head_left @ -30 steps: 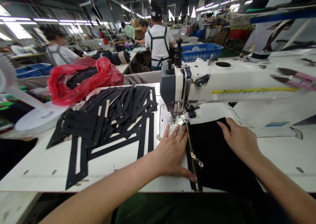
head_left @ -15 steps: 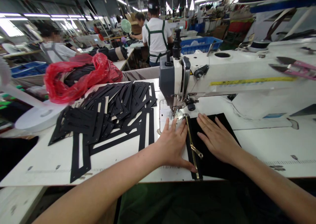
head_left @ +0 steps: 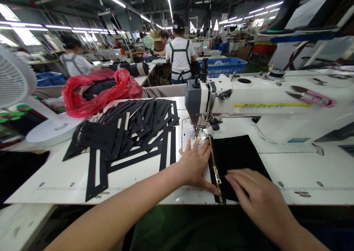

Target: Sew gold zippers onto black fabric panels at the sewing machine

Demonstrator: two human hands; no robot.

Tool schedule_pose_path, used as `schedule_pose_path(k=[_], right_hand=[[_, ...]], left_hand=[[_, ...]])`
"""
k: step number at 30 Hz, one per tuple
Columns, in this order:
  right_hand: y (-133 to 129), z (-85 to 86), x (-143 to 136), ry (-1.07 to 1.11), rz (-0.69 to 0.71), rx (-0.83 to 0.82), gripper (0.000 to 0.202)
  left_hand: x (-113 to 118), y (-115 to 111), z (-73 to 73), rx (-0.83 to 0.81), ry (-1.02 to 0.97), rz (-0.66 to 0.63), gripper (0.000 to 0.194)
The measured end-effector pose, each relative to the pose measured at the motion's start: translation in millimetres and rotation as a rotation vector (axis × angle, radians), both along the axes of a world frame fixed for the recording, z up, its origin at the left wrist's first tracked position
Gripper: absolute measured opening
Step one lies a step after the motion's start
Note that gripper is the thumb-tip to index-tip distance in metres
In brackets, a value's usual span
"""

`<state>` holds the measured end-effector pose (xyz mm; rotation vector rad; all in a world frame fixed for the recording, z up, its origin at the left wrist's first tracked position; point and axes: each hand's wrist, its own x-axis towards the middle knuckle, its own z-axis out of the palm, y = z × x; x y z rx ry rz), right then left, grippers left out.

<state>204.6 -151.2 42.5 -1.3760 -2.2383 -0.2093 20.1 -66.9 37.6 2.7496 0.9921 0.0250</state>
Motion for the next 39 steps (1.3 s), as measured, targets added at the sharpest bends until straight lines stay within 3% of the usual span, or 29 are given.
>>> schedule_pose_path(k=[3,7,9,12,18,23,27,30,32,35,37,39], right_hand=[[41,-3.5,-1,-0.074,0.012,-0.089,0.041],[71,-30.2,5,-0.176,-0.01,-0.225,0.056],[70,-39.5,14,-0.205,-0.092,-0.225,0.06],[60,-39.3,23,-0.198,-0.196,-0.204,0.057],[40,-30.0,3,-0.233,0.111,-0.201,0.056],[34,-31.2,-2,-0.257,0.139,-0.216,0.068],[42,-20.5,9,-0.193,0.172,-0.267,0.063],[57,-15.3,15,-0.122,0.149,-0.214,0.055],[67,-18.4,16,-0.117,0.162,-0.174,0.05],[76,-29.2,14,-0.145,0.201,-0.185,0.048],[77,-35.6,13,-0.139,0.196,-0.183,0.048],[75,-39.0,13,-0.104,0.181,-0.157,0.048]], left_hand=[[0,-1,1.9,0.002,0.0,0.003,0.123],[1,-2,3.4,0.028,0.012,0.015,0.126],[2,-2,2.7,0.035,0.006,0.023,0.127],[0,-3,1.2,0.031,-0.011,0.025,0.125],[-1,-3,-1.0,0.032,-0.011,0.016,0.12],[3,-2,-3.7,0.002,-0.014,0.021,0.123],[-26,-3,9.3,-0.01,-0.067,0.016,0.123],[-68,-17,20.4,0.107,-0.079,0.178,0.114],[-92,-35,17.9,0.174,-0.023,0.27,0.111],[-108,-70,-1.2,0.113,0.121,0.175,0.108],[-106,-88,-13.9,0.135,0.158,0.13,0.098],[-103,-96,-17.7,0.134,0.123,0.089,0.088]])
